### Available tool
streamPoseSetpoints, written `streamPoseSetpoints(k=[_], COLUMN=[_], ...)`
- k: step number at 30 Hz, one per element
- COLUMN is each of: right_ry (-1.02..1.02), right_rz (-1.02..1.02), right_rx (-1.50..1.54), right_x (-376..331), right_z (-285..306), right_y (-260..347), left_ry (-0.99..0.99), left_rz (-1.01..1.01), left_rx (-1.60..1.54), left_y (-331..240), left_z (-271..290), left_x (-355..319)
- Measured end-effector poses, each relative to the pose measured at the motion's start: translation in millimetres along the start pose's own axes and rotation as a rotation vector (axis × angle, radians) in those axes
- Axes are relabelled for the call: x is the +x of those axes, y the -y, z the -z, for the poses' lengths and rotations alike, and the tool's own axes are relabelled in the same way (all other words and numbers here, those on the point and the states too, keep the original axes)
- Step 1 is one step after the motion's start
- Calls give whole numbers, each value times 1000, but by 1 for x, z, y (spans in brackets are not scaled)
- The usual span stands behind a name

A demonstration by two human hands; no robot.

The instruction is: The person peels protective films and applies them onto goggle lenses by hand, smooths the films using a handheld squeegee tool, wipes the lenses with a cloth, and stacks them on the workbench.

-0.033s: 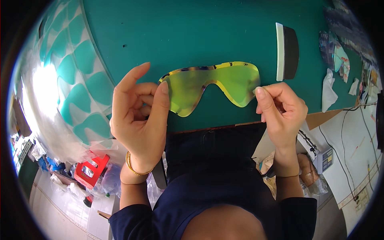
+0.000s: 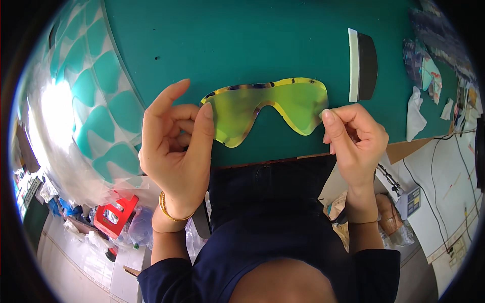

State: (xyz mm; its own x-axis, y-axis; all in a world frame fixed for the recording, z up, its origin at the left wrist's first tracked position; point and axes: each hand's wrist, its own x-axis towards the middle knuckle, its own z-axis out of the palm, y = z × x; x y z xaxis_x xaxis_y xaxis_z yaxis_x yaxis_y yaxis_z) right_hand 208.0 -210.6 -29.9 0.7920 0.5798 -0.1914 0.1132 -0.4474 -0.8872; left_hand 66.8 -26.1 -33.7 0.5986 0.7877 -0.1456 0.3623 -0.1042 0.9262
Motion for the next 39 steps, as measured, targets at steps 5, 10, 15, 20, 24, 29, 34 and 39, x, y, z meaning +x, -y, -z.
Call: streamPoseSetpoints(k=[5, 10, 15, 20, 24, 29, 34, 39], right_ry=[19, -256, -381, -269, -197, -160, -264, -248], right_rz=[-38, -24, 116, -81, 19, 161, 32, 154], right_rx=[-61, -222, -773, -524, -238, -446, -623, 46], right_x=[0, 22, 53, 59, 27, 5, 4, -1], right_z=[0, 18, 26, 28, 1, -38, -16, -5], right_y=[4, 2, -1, 9, 32, 25, 18, 2], left_ry=[-15, -16, 1, 0, -11, -2, -11, -1], left_rz=[-51, -70, -54, -70, -109, -117, -107, -120], left_rx=[44, 44, -4, -8, 10, 7, 14, -4], left_y=[5, 7, 3, 7, 10, 9, 9, 6], left_z=[-3, -2, -4, -4, -4, -5, -5, -4], left_x=[0, 0, 1, 1, 1, 1, 1, 1])
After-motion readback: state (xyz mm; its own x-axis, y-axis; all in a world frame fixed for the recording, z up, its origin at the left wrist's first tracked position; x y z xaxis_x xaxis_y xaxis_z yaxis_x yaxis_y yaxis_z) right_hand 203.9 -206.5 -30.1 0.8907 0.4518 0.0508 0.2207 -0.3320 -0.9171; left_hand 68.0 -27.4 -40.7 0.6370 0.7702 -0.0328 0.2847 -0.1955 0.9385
